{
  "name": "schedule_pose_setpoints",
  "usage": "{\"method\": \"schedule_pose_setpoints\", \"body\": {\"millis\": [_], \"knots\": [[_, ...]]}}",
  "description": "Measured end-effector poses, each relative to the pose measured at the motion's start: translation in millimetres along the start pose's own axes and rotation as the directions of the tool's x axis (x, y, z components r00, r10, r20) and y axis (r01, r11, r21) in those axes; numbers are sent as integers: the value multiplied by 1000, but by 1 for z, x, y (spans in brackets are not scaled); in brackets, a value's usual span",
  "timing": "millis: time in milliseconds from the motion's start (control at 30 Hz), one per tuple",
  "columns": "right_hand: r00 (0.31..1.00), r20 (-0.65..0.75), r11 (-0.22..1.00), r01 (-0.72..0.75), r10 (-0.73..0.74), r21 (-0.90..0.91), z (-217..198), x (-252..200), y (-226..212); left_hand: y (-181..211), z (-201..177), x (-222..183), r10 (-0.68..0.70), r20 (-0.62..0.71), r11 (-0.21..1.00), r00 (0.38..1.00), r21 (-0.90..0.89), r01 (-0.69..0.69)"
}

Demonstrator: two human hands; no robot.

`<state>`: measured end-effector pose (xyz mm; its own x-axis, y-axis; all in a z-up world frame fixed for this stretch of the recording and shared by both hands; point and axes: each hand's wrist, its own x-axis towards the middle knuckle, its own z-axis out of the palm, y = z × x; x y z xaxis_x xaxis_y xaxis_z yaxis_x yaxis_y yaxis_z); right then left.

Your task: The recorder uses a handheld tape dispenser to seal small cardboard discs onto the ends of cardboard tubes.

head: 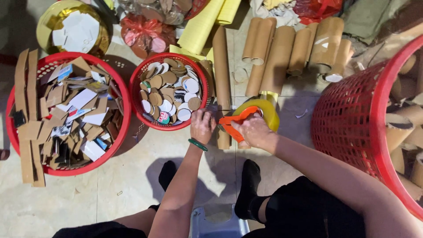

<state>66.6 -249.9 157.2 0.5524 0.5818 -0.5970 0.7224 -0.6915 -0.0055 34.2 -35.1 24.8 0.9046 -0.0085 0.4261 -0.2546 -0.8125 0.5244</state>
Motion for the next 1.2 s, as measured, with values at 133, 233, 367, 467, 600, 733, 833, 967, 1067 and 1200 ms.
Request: {"method": "schedule_pose_setpoints", "body": {"millis": [133, 233, 367, 467, 600, 733, 833, 967, 1067, 1200], "knots": [[998, 9, 990, -58, 57, 127, 1, -8, 15, 12, -7, 21, 41, -124, 998, 991, -41, -47], [997, 50, 969, -76, 66, 235, 6, -19, 14, 10, -4, 23, 16, -48, 1000, 999, -13, -16], [987, 154, 964, -88, 50, 251, 4, -36, 27, -1, 25, 48, -17, 43, 985, 999, -169, 24], [991, 123, 948, -92, 57, 306, 14, -44, 37, 34, 9, 96, -18, -112, 983, 994, -186, -3], [980, 180, 934, -145, 90, 326, 16, -46, 45, 80, -15, 139, 11, -273, 999, 962, -38, -23], [980, 187, 954, -120, 70, 275, 11, -51, 52, 49, 44, 115, -152, -229, 988, 961, -60, 142], [983, 156, 941, -141, 96, 307, 15, -57, 52, 20, 86, 102, -254, -272, 967, 928, -35, 254], [989, 121, 940, -115, 80, 322, 19, -62, 51, 31, 117, 97, -292, -232, 953, 928, -153, 262], [989, 138, 935, -104, 60, 340, 27, -62, 51, 93, 83, 112, -15, 372, 957, 928, 274, -95], [975, 210, 932, -140, 71, 335, 26, -62, 52, 75, 141, 92, -118, 848, 749, 517, 418, -514]]}}
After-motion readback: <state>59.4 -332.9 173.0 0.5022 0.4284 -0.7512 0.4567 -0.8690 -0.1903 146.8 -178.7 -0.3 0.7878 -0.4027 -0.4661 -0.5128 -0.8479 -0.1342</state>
